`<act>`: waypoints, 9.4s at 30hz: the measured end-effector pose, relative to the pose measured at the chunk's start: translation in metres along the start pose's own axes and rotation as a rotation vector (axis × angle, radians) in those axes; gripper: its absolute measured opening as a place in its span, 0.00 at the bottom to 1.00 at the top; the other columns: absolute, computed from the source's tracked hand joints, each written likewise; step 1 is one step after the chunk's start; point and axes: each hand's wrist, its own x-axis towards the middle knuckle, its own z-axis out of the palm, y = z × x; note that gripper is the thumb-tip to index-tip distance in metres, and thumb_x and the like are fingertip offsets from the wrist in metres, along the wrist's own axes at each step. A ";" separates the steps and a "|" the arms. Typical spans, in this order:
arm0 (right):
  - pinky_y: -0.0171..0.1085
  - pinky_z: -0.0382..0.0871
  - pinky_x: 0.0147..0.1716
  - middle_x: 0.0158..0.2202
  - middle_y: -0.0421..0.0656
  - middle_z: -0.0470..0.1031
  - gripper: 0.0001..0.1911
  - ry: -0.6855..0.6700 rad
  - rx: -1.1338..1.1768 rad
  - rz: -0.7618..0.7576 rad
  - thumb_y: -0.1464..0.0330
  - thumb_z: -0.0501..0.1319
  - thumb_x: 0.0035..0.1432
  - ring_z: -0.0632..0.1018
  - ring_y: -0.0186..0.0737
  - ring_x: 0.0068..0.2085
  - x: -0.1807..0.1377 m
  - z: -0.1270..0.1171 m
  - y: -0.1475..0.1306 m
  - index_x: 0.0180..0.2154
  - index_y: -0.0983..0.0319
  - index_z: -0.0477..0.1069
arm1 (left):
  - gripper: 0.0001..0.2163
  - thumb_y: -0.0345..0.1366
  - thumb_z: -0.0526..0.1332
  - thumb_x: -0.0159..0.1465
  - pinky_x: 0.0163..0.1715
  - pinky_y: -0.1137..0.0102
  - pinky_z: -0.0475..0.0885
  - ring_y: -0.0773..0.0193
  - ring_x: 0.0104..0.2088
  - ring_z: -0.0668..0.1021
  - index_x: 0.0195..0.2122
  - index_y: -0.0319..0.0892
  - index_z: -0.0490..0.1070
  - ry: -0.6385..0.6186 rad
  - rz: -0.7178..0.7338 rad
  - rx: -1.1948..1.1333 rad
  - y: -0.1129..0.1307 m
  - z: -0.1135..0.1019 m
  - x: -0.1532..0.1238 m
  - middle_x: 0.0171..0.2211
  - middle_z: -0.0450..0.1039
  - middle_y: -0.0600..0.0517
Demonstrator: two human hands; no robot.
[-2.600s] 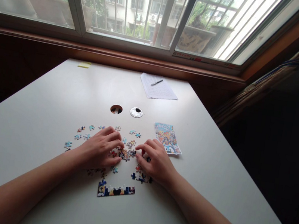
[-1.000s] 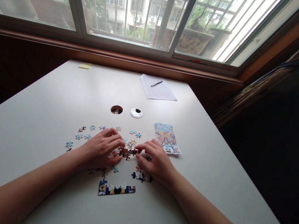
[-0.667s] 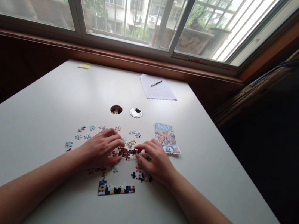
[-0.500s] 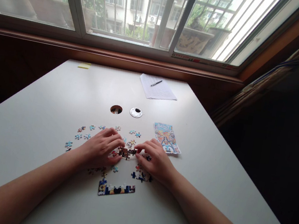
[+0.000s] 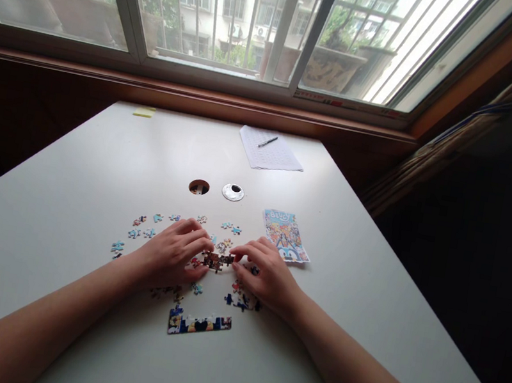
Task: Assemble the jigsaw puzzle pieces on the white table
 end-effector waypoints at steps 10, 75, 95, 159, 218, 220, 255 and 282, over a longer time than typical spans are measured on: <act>0.43 0.65 0.45 0.37 0.41 0.79 0.11 0.007 -0.004 -0.006 0.74 0.63 0.60 0.72 0.42 0.38 0.000 0.001 0.001 0.44 0.57 0.74 | 0.11 0.39 0.63 0.63 0.49 0.60 0.69 0.54 0.47 0.71 0.45 0.44 0.70 0.004 0.001 0.009 0.000 -0.001 0.000 0.42 0.75 0.49; 0.43 0.66 0.44 0.38 0.42 0.78 0.11 -0.004 -0.011 -0.011 0.73 0.62 0.61 0.72 0.42 0.38 0.000 0.000 0.000 0.45 0.57 0.74 | 0.11 0.38 0.63 0.64 0.49 0.59 0.70 0.54 0.46 0.70 0.46 0.43 0.69 -0.020 0.000 0.004 0.002 -0.003 0.001 0.41 0.75 0.49; 0.43 0.66 0.44 0.38 0.43 0.78 0.09 -0.001 -0.018 -0.014 0.73 0.62 0.62 0.72 0.43 0.39 -0.001 0.001 0.001 0.44 0.57 0.74 | 0.10 0.39 0.62 0.64 0.50 0.59 0.69 0.54 0.46 0.70 0.46 0.44 0.69 -0.019 0.003 0.003 0.000 -0.001 0.000 0.42 0.74 0.49; 0.42 0.63 0.43 0.37 0.42 0.72 0.12 -0.025 -0.109 -0.022 0.71 0.63 0.62 0.72 0.40 0.40 -0.004 0.005 0.004 0.46 0.52 0.78 | 0.16 0.35 0.62 0.66 0.47 0.60 0.71 0.55 0.47 0.70 0.55 0.54 0.71 -0.037 0.194 0.063 0.002 -0.009 -0.002 0.44 0.73 0.51; 0.41 0.69 0.40 0.35 0.43 0.72 0.10 0.073 0.104 0.036 0.71 0.59 0.65 0.73 0.39 0.38 -0.003 0.000 0.005 0.42 0.57 0.78 | 0.11 0.24 0.60 0.61 0.40 0.63 0.71 0.61 0.37 0.71 0.42 0.46 0.71 0.460 -0.034 -0.030 -0.010 -0.009 -0.005 0.35 0.74 0.53; 0.41 0.68 0.41 0.35 0.43 0.72 0.09 0.068 0.104 0.035 0.71 0.59 0.65 0.73 0.39 0.38 -0.004 0.000 0.005 0.42 0.57 0.78 | 0.10 0.24 0.59 0.61 0.39 0.63 0.71 0.61 0.38 0.71 0.39 0.45 0.70 0.507 -0.067 -0.016 -0.010 -0.012 -0.004 0.34 0.73 0.52; 0.37 0.67 0.37 0.35 0.40 0.71 0.13 0.180 0.200 0.195 0.69 0.58 0.66 0.71 0.36 0.33 -0.004 -0.002 0.008 0.50 0.55 0.73 | 0.12 0.18 0.57 0.55 0.37 0.62 0.69 0.59 0.37 0.70 0.32 0.43 0.63 0.576 -0.104 -0.008 -0.014 -0.012 -0.004 0.32 0.71 0.52; 0.38 0.68 0.36 0.35 0.42 0.71 0.11 0.220 0.188 0.233 0.67 0.56 0.67 0.72 0.38 0.33 -0.005 -0.004 0.009 0.47 0.57 0.74 | 0.10 0.21 0.57 0.58 0.40 0.60 0.69 0.59 0.38 0.70 0.34 0.43 0.66 0.606 -0.247 -0.050 -0.025 -0.009 -0.003 0.34 0.70 0.51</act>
